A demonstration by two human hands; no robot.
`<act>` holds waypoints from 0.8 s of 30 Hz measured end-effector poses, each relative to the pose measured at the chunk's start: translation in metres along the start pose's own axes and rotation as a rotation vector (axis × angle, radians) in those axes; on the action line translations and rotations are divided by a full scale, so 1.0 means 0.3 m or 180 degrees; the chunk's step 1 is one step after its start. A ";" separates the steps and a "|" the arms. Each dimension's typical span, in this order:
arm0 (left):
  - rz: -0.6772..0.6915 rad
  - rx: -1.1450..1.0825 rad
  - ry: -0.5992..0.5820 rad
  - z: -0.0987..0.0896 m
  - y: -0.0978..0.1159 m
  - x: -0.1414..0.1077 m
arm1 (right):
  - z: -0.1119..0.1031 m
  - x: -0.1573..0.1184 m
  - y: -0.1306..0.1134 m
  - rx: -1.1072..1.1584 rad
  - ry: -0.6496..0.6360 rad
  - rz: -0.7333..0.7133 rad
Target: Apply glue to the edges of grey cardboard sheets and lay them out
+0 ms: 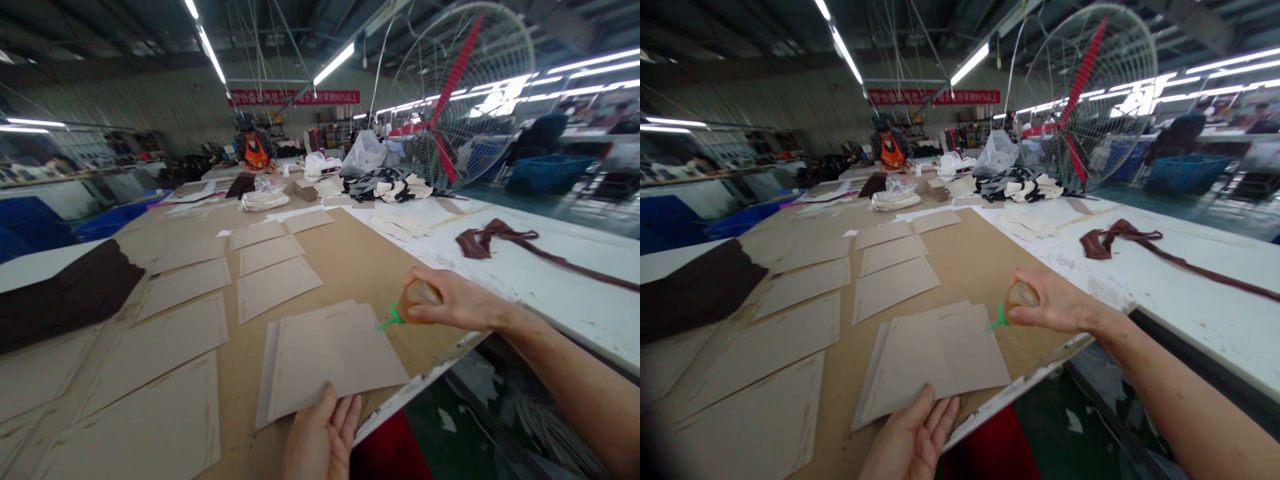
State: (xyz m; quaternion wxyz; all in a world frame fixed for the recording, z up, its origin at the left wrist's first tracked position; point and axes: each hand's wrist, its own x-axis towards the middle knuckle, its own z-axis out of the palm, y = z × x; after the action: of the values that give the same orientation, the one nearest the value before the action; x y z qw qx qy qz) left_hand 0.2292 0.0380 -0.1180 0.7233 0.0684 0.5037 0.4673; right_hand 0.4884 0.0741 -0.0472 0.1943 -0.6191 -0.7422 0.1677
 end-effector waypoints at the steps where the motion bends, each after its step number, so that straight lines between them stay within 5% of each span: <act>1: 0.0001 -0.0009 -0.0031 0.000 0.000 -0.002 | -0.010 -0.029 -0.013 0.0041 -0.0129 -0.0019; 6: -0.0034 -0.0033 -0.0072 0.000 0.002 0.001 | -0.024 -0.102 -0.040 0.0024 -0.0271 0.0013; 17: 0.0083 0.0090 -0.0086 -0.003 -0.002 0.002 | 0.074 0.058 0.022 -0.0334 0.0691 0.0005; 24: 0.0068 0.0113 -0.0092 -0.001 -0.003 0.009 | 0.077 0.065 0.029 -0.0228 0.0660 -0.0068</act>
State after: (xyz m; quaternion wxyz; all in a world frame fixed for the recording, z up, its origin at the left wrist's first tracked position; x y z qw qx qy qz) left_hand 0.2296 0.0393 -0.1206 0.7241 0.0934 0.5007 0.4650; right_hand 0.4814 0.0946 -0.0699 0.2496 -0.6316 -0.7302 0.0741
